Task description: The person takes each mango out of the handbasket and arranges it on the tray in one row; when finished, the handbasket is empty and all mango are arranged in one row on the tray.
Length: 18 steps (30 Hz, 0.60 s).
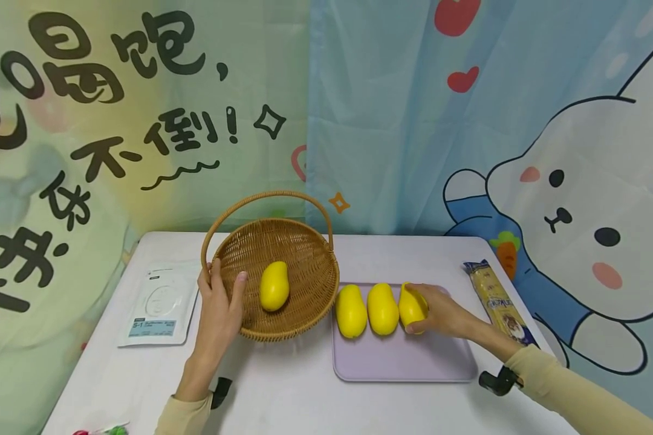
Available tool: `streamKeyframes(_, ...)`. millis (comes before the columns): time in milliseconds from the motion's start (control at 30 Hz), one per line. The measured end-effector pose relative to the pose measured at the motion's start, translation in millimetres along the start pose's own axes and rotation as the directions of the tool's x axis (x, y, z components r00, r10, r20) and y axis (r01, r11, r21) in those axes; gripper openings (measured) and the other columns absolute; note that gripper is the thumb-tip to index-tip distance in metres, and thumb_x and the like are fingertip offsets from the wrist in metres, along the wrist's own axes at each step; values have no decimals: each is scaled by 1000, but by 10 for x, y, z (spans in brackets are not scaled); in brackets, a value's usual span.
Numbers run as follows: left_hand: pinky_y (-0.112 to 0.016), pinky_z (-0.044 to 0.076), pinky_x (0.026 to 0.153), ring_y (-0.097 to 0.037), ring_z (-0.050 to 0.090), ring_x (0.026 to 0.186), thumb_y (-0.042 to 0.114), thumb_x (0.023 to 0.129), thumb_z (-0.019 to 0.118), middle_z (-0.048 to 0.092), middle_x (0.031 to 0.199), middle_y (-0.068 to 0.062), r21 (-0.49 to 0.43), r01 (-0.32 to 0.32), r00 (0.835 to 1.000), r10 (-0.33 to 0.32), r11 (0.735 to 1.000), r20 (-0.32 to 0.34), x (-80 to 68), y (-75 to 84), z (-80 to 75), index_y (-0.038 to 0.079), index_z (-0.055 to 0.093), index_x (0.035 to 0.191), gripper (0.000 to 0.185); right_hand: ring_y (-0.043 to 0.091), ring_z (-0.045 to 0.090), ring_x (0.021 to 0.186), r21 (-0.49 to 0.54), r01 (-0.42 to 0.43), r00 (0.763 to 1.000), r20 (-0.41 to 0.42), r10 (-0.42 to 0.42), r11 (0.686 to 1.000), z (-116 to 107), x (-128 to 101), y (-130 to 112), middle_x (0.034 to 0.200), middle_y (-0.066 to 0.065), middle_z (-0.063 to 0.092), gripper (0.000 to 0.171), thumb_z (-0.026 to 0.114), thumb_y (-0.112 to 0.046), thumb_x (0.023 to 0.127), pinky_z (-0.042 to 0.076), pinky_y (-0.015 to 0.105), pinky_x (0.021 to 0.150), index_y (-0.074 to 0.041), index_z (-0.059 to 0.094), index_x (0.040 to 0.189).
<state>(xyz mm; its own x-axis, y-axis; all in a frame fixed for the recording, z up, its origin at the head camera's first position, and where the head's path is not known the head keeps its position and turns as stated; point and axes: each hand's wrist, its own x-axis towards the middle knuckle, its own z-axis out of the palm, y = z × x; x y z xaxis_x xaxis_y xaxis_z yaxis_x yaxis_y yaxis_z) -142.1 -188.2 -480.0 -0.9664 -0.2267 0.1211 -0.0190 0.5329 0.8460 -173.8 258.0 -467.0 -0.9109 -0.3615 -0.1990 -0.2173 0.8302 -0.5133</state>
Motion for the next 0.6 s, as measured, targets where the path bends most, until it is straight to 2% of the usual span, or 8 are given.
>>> streamKeyframes(200, -64, 32, 116, -47, 30, 147, 60, 104, 38, -1, 168, -21, 2, -2, 1000, 2, 1000, -1, 4, 4, -1, 9, 8, 164, 84, 50, 40, 138, -24, -11, 1000, 5, 11, 1000, -56, 7, -50, 151, 30, 43, 89, 87, -30, 81, 31, 70, 113, 3, 42, 150)
streamKeyframes(333, -64, 33, 115, -48, 30, 147, 60, 104, 38, 1, 167, -22, 9, -6, 1000, 6, 1000, -4, 5, 6, -5, 8, 8, 164, 84, 51, 42, 136, -43, -22, 1000, -16, 21, 999, -172, 22, -131, 151, 32, 41, 88, 87, -30, 82, 36, 68, 110, 2, 42, 150)
streamKeyframes(500, -64, 34, 114, -49, 33, 145, 60, 104, 37, 2, 167, -24, 10, -8, 1000, 8, 1000, -2, 2, 4, -6, 8, 9, 164, 84, 52, 43, 135, -77, 15, 998, -57, -20, 997, -372, 56, -296, 152, 33, 39, 86, 85, -29, 84, 40, 67, 107, 2, 41, 151)
streamKeyframes(600, -64, 34, 115, -49, 33, 145, 60, 104, 37, 1, 167, -24, 9, -6, 1000, 6, 1000, 6, -4, 0, -3, 8, 8, 164, 84, 50, 48, 130, -104, 46, 996, -69, -53, 993, -490, 81, -428, 152, 33, 39, 84, 84, -28, 85, 45, 64, 104, 1, 41, 151)
